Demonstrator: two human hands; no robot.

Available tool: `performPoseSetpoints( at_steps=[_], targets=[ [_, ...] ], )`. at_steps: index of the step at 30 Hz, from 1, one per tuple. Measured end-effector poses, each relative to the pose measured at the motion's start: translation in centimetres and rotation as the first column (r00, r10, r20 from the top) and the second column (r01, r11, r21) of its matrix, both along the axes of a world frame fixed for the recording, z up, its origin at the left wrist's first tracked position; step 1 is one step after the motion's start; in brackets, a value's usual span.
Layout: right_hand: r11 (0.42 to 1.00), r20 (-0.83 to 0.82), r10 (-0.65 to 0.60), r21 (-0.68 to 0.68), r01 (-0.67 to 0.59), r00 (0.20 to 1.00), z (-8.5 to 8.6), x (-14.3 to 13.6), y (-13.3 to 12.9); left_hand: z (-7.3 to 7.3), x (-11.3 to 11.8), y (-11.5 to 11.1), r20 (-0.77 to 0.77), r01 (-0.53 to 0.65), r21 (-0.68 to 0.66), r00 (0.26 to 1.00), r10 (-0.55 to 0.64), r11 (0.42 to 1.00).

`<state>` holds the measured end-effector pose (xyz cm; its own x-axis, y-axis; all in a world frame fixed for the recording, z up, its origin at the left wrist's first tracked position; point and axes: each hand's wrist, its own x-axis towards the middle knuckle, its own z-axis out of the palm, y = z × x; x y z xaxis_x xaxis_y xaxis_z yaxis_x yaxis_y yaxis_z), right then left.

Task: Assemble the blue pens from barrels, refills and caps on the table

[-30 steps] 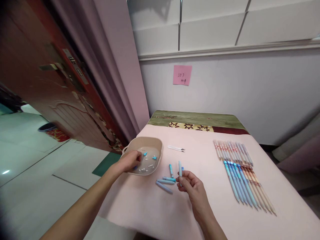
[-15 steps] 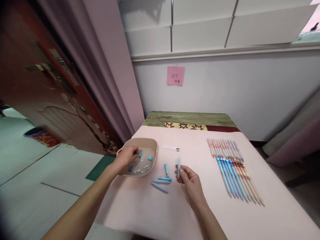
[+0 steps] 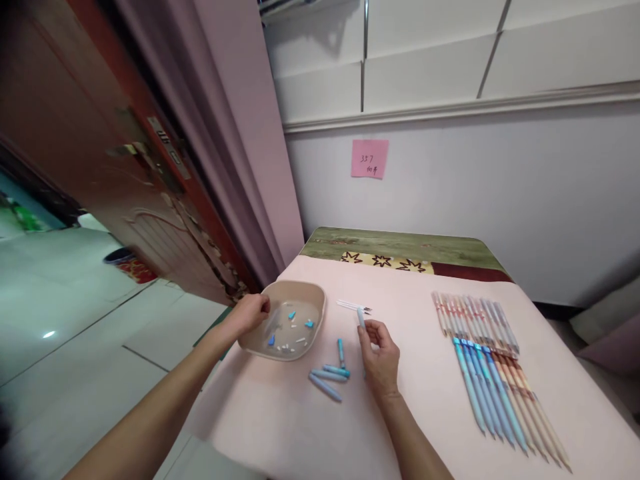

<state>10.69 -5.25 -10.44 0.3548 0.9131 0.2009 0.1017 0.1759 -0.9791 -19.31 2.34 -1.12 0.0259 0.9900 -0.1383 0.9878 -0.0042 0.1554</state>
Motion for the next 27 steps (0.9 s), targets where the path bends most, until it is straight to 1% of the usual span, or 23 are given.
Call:
performPoseSetpoints(
  at_steps=[4,7,10,13,14,16,18,19,20,23,25,27],
  targets=[
    [1.0,0.089,-0.026,-0.008,0.026,0.996,-0.5,0.7,-0.3,-1.4,1.2,0.5,-0.004,0.001,-0.04,1.0,-0.001,0.999],
    [0.998,0.104,-0.042,-0.034,0.045,0.994,-0.3,1.2,-0.2,-1.5,2.0,0.9,-0.006,-0.001,-0.042,1.0,0.001,0.999],
    [0.995,0.083,-0.086,-0.047,0.09,0.993,0.0,1.8,0.1,-0.4,2.7,0.6,-0.006,0.01,-0.029,1.0,-0.011,1.0],
    [0.986,0.007,-0.155,-0.065,0.155,0.988,0.0,2.6,0.5,1.3,4.5,-0.3,0.0,0.048,0.01,0.999,-0.048,0.999],
    [0.982,-0.019,-0.179,-0.07,0.177,0.984,-0.1,2.9,0.7,1.9,5.5,-0.6,0.009,0.076,0.028,0.997,-0.076,0.997],
    [0.97,-0.066,-0.237,-0.071,0.232,0.969,-0.4,3.5,1.2,2.6,8.1,-1.1,0.044,0.168,0.068,0.984,-0.172,0.983],
    [0.955,-0.113,-0.296,-0.061,0.291,0.948,-0.7,4.0,1.6,2.7,11.4,-0.9,0.084,0.304,0.127,0.945,-0.316,0.944],
    [0.948,-0.134,-0.319,-0.058,0.314,0.938,-0.8,4.2,1.8,2.4,13.1,-0.5,0.085,0.36,0.129,0.924,-0.372,0.924],
    [0.943,-0.152,-0.333,-0.055,0.329,0.931,-0.9,4.3,2.0,1.9,14.8,0.1,0.069,0.411,0.101,0.906,-0.418,0.906],
    [0.943,-0.179,-0.331,-0.053,0.327,0.926,-1.0,4.5,2.3,-0.3,19.0,2.4,0.043,0.472,0.015,0.88,-0.472,0.881],
    [0.949,-0.183,-0.315,-0.059,0.309,0.931,-0.9,4.5,2.4,-1.9,20.6,3.7,0.018,0.484,-0.027,0.875,-0.483,0.875],
    [0.954,-0.187,-0.3,-0.067,0.292,0.936,-0.7,4.5,2.4,-3.0,21.4,4.5,-0.012,0.486,-0.05,0.873,-0.488,0.872]
  ],
)
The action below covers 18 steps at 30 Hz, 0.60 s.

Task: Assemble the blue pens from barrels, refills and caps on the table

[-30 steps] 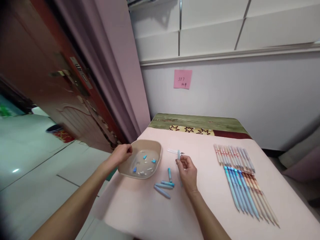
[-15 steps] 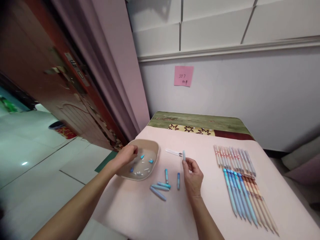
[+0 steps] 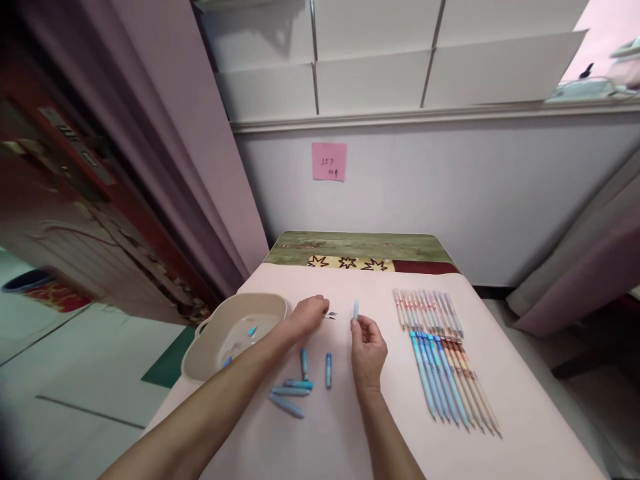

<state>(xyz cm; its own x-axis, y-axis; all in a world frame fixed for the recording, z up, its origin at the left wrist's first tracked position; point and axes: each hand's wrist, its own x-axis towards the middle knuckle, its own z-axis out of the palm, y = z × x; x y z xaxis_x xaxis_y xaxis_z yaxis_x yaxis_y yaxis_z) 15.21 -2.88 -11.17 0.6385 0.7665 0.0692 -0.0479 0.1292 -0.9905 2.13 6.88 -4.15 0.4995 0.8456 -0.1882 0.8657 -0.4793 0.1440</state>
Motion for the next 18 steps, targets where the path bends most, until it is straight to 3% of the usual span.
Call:
performPoseSetpoints(
  at_steps=[4,9,15,18],
  targets=[
    [1.0,-0.014,0.026,0.002,-0.026,1.0,0.3,-0.1,0.1,-0.9,0.4,0.4,-0.059,0.011,0.009,0.998,-0.01,1.0],
    [0.993,0.022,0.111,0.034,-0.112,0.994,0.9,-0.2,0.2,-0.6,0.6,-1.0,-0.08,0.051,0.055,0.996,-0.047,0.997],
    [0.978,0.168,0.195,0.045,-0.205,0.966,1.9,0.2,-0.5,2.7,-1.8,-3.5,-0.01,0.046,0.177,0.999,-0.045,0.983],
    [0.971,0.179,0.227,0.04,-0.237,0.957,2.3,0.0,-1.1,4.7,-4.2,-4.5,0.181,0.006,0.192,0.983,-0.041,0.981]
  ],
)
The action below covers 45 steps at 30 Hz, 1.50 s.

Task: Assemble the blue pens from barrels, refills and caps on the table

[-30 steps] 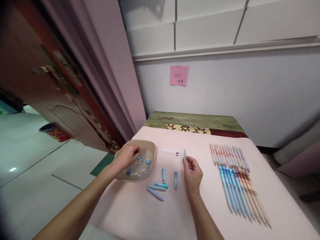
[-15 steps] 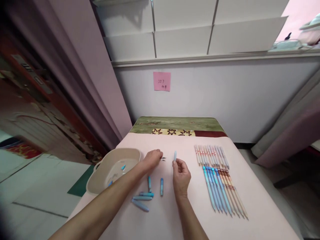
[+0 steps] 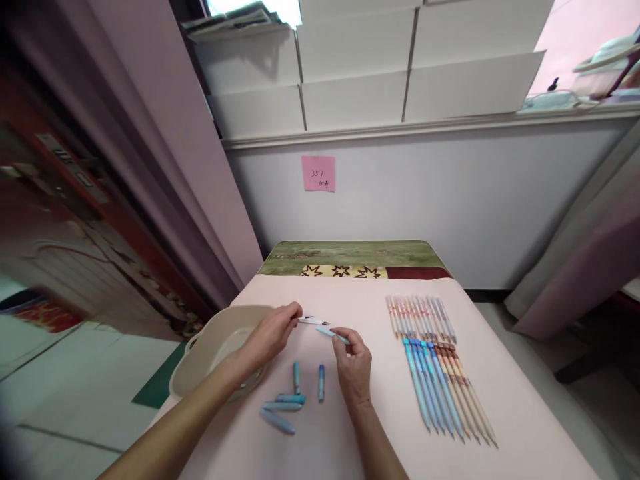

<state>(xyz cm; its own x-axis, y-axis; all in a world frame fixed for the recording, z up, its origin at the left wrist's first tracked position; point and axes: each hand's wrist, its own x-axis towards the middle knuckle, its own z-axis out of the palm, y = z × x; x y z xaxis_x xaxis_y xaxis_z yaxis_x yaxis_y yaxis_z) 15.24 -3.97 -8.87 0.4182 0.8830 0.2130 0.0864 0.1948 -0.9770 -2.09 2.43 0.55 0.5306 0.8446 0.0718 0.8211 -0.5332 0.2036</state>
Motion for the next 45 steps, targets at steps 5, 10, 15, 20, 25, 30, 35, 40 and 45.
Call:
performPoseSetpoints(
  at_steps=[5,10,15,20,25,30,35,40,45],
  targets=[
    [1.0,0.036,0.012,-0.002,-0.012,0.999,0.5,-0.5,-0.6,1.2,-2.2,-1.5,0.25,0.04,-0.005,0.968,-0.038,0.999],
    [0.999,0.068,0.039,-0.009,-0.038,0.997,0.5,-0.7,-0.9,0.9,-2.2,-2.2,0.215,0.071,-0.004,0.974,-0.069,0.997],
    [0.997,0.094,0.071,-0.021,-0.07,0.993,0.3,-0.9,-0.9,1.0,-1.9,-2.4,0.167,0.104,-0.006,0.981,-0.102,0.995],
    [0.995,0.096,0.102,0.003,-0.103,0.99,0.7,-1.2,-0.9,1.1,-1.7,-2.1,0.11,0.134,0.007,0.985,-0.133,0.991],
    [0.962,0.102,0.272,-0.023,-0.271,0.957,0.9,-1.5,-1.1,2.4,-1.4,-1.9,-0.037,0.186,0.0,0.982,-0.186,0.983],
    [0.93,0.125,0.368,-0.049,-0.365,0.921,1.0,-2.2,-1.5,4.5,-0.5,-2.9,-0.178,0.311,0.033,0.937,-0.3,0.95],
    [0.923,0.009,0.385,0.002,-0.385,0.923,0.6,-2.4,-1.2,6.1,-0.7,-3.6,0.086,0.219,0.19,0.967,-0.239,0.957],
    [0.914,-0.163,0.398,-0.017,-0.406,0.903,0.4,-2.1,-1.1,5.0,-5.7,-2.2,0.438,-0.25,0.245,0.891,0.123,0.937],
    [0.921,-0.303,0.359,-0.037,-0.387,0.883,0.5,-2.3,-1.4,1.4,-14.0,-0.9,0.229,-0.505,0.124,0.852,0.47,0.854]
  ],
)
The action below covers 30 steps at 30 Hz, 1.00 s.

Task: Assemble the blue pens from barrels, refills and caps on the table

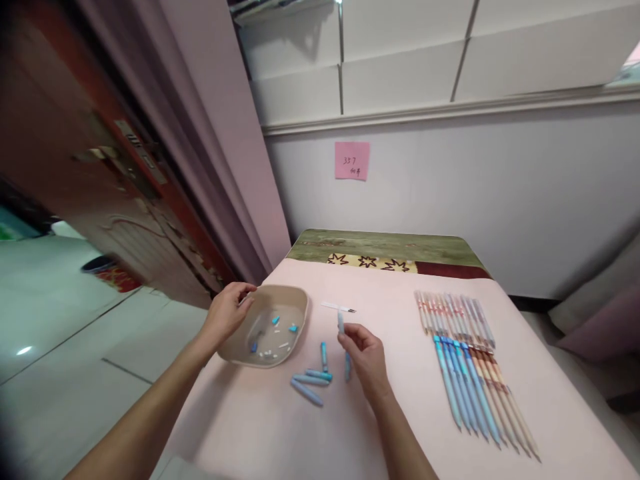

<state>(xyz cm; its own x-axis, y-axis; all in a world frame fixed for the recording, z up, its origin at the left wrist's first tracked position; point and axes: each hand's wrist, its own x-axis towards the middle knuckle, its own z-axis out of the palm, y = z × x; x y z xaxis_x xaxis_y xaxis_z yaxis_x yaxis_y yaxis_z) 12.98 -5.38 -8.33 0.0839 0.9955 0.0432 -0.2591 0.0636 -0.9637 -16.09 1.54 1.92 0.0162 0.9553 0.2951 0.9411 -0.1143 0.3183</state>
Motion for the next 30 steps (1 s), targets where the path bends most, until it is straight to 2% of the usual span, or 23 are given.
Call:
performPoseSetpoints(
  at_steps=[2,5,12,20,30],
  targets=[
    [0.999,-0.023,-0.018,-0.028,0.018,1.0,-0.2,-0.1,0.0,-1.2,-2.4,0.0,-0.083,-0.073,-0.112,0.995,0.064,0.991],
    [0.998,-0.049,-0.041,-0.058,0.038,0.998,-0.6,-0.2,0.0,-2.5,-3.9,0.0,-0.103,-0.048,-0.218,0.994,0.026,0.975],
    [0.996,-0.045,-0.057,-0.074,0.054,0.997,-1.6,-0.6,-0.1,-4.9,-2.9,0.5,-0.087,0.099,-0.359,0.987,-0.138,0.928],
    [0.995,-0.039,-0.031,-0.097,0.027,0.999,-2.0,-0.9,0.1,-5.9,-2.5,0.3,-0.105,0.168,-0.437,0.966,-0.235,0.883],
    [0.996,-0.035,-0.018,-0.089,0.014,0.999,-1.9,-1.0,0.1,-6.4,-2.2,0.8,-0.055,0.151,-0.487,0.978,-0.202,0.86]
  ],
)
